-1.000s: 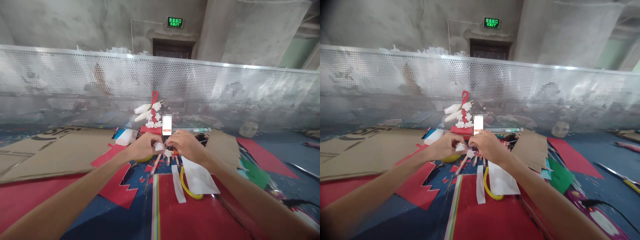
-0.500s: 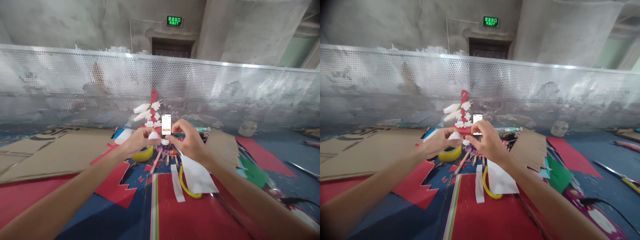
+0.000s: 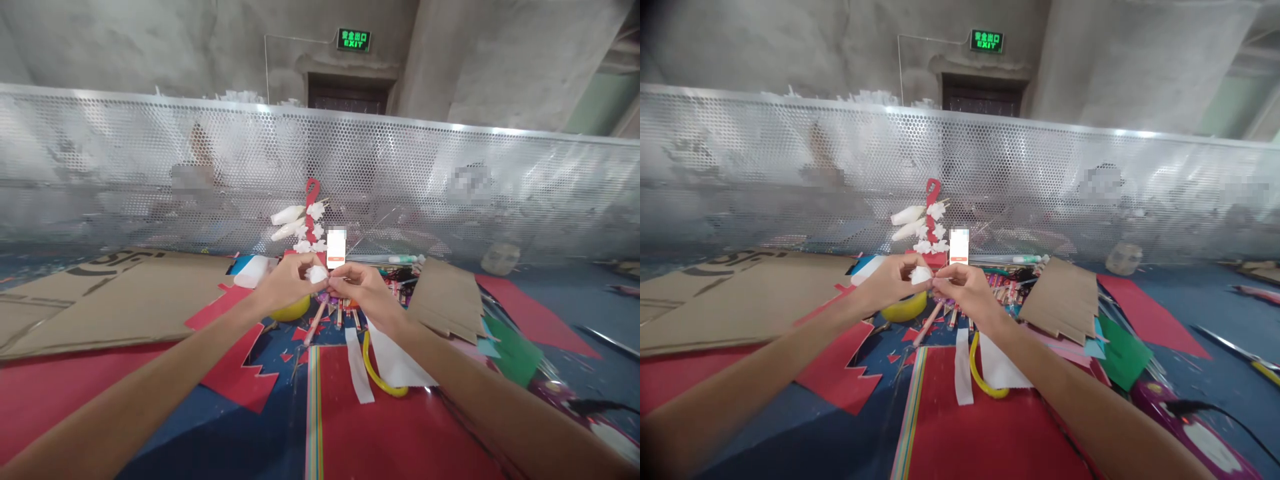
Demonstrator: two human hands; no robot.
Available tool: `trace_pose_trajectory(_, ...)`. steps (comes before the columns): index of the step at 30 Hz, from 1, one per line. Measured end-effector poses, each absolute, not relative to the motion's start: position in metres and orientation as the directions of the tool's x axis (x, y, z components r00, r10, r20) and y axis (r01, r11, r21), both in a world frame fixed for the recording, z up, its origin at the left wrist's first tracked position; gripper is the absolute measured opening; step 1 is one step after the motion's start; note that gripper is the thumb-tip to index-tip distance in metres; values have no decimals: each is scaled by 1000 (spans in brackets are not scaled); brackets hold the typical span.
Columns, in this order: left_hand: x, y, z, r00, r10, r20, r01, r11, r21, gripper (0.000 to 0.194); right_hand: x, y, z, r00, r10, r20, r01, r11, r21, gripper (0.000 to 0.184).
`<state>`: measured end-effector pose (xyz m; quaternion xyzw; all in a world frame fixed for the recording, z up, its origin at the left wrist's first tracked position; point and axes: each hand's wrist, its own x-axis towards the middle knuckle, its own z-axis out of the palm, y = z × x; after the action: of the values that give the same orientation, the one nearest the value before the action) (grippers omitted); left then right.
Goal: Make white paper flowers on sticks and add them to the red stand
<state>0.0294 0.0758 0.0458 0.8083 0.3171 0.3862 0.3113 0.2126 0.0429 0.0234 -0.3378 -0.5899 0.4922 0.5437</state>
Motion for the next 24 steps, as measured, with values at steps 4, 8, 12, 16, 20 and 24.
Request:
trace_pose_trajectory(4,29,71,52,540,715,444,356,-672,649,14,214,47,17,-183,942,281,-194,246,-950,26)
trace_pose_trajectory(8,18,65,68,639,671,375,351,-689,634,17,213,49,12,-228,934,274,-257,214,-942,24)
trace_pose_trajectory(12,-5,74,78,814,540,213,185,-589,787,34,212,46,14,-261,936,234,-307,149,-940,21)
trace_pose_trajectory(16,-14,88,70,734,542,410,49,-644,764,35,210,39,20,-329,923,199,-352,76,-933,22)
trace_pose_trajectory(20,-3,92,55,722,375,581,-46,-812,582,32,206,30,27,-391,901,189,-395,21,-918,27)
trace_pose_trajectory(24,8,86,46,600,466,650,-21,-803,595,13,204,25,34,-397,886,241,-455,39,-890,29)
